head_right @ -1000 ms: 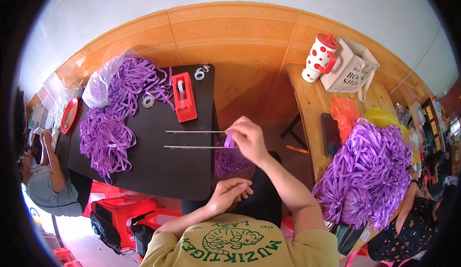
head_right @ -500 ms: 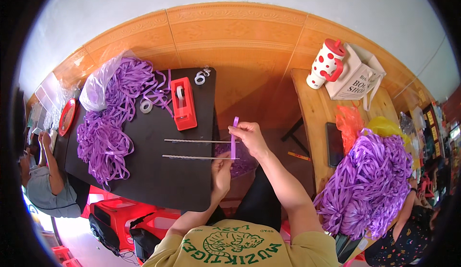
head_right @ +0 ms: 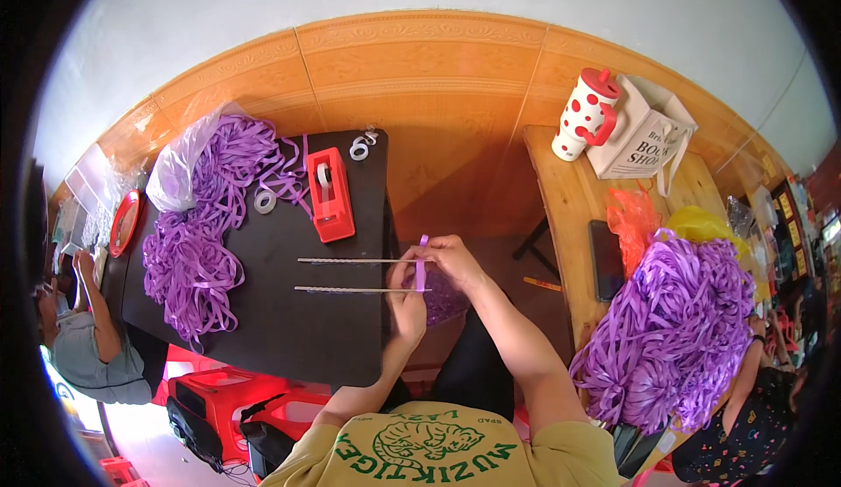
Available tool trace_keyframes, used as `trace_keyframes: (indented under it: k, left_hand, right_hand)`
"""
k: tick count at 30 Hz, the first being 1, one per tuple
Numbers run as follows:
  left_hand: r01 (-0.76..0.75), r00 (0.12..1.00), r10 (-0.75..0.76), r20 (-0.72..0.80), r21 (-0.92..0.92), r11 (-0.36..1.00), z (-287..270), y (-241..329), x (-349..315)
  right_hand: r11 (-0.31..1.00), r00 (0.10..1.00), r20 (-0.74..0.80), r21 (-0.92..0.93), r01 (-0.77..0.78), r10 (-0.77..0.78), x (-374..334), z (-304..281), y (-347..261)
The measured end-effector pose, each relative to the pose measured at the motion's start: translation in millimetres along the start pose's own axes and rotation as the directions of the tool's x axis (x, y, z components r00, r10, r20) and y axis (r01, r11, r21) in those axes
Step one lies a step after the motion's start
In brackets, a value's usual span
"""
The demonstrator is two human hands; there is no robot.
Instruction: The recorder is wrapping purple ribbon around two parallel metal rods to create decorative bundles.
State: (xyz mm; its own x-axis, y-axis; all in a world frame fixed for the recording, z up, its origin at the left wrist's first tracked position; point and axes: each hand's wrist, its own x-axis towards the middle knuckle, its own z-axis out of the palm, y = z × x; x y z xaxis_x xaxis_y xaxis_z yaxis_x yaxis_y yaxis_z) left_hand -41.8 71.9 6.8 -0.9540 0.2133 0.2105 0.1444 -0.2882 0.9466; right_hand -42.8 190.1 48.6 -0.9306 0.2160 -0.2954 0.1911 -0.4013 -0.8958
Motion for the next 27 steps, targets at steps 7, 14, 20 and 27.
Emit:
trace_keyframes:
  k: [7, 14, 20, 27]
  left_hand:
    - [0.015, 0.998, -0.013, 0.064, -0.024, 1.000, -4, -9, 4]
    - [0.300, 0.954, -0.268, 0.137, -0.350, 0.887, -11, 14, -15]
    - [0.382, 0.924, -0.350, 0.154, -0.395, 0.836, -16, 15, -20]
    - [0.357, 0.934, -0.321, 0.157, -0.435, 0.827, -17, 12, -22]
  right_hand:
    - [0.962, 0.992, 0.001, 0.243, -0.125, 0.128, -11, -20, 45]
    - [0.977, 0.952, -0.273, 0.119, 0.175, -0.137, -69, -7, 70]
    - [0.914, 0.904, -0.141, -0.105, 0.391, -0.403, -86, 8, 72]
    - [0.897, 0.892, -0.135, -0.168, 0.408, -0.431, -90, 21, 59]
